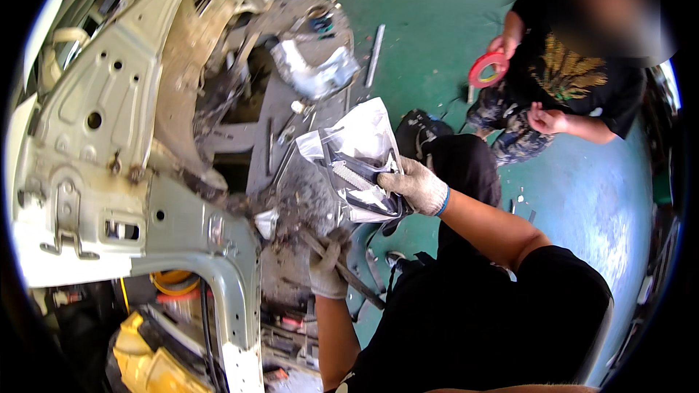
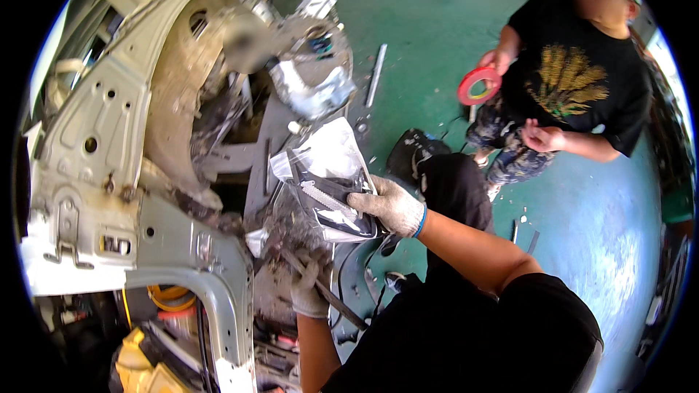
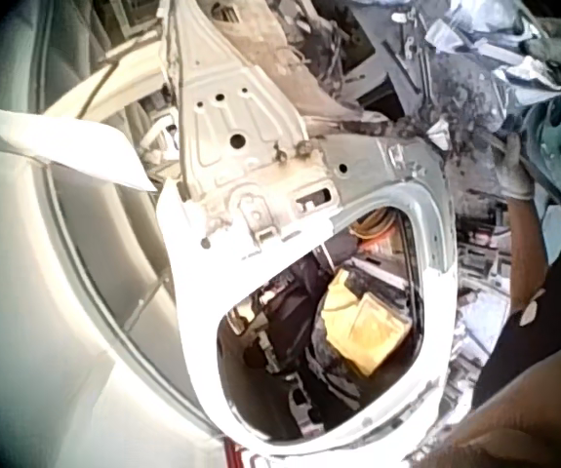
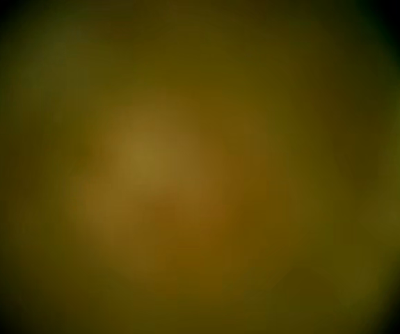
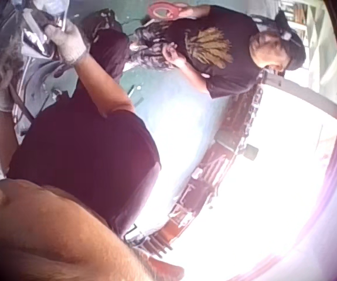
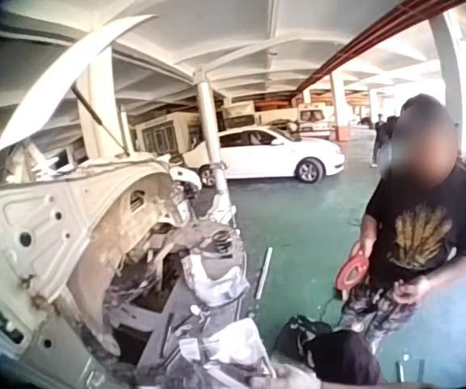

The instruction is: The person works on a car's front frame in a workshop, using a hammer to shape and align a metal panel. They repeatedly position the panel, strike it, and adjust its placement while another person briefly assists with tape.

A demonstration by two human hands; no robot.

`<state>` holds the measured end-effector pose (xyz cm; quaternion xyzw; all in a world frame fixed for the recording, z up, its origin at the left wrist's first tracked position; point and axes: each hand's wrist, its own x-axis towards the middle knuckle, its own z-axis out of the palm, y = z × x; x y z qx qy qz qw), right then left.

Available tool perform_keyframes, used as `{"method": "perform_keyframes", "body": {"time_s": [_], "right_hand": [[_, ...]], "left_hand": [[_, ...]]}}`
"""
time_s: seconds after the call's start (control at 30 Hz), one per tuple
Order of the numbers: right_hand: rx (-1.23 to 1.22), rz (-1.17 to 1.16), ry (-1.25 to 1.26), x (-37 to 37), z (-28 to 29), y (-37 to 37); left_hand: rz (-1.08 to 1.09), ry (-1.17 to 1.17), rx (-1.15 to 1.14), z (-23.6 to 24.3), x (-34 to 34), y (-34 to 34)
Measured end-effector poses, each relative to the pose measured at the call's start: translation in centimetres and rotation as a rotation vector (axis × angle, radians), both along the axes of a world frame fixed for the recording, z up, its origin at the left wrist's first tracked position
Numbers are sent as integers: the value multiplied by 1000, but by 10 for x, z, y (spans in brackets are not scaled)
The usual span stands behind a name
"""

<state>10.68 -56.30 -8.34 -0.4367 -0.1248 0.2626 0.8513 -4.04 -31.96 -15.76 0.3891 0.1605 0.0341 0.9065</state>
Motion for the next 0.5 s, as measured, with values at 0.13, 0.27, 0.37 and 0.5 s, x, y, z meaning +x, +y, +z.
{"method": "perform_keyframes", "body": {"time_s": [0.13, 0.27, 0.37, 0.5], "right_hand": [[-24, 198, 194, 13, -26, 32], [-93, 275, 230, 31, -47, 55], [-143, 386, 283, 54, -53, 59], [-531, 505, -79, 86, -49, 50]], "left_hand": [[136, -29, 148, 34, 19, -8], [255, 49, 218, 53, 38, -23], [335, 198, 247, 59, 51, -33], [442, 257, 316, 57, 66, -46]]}}
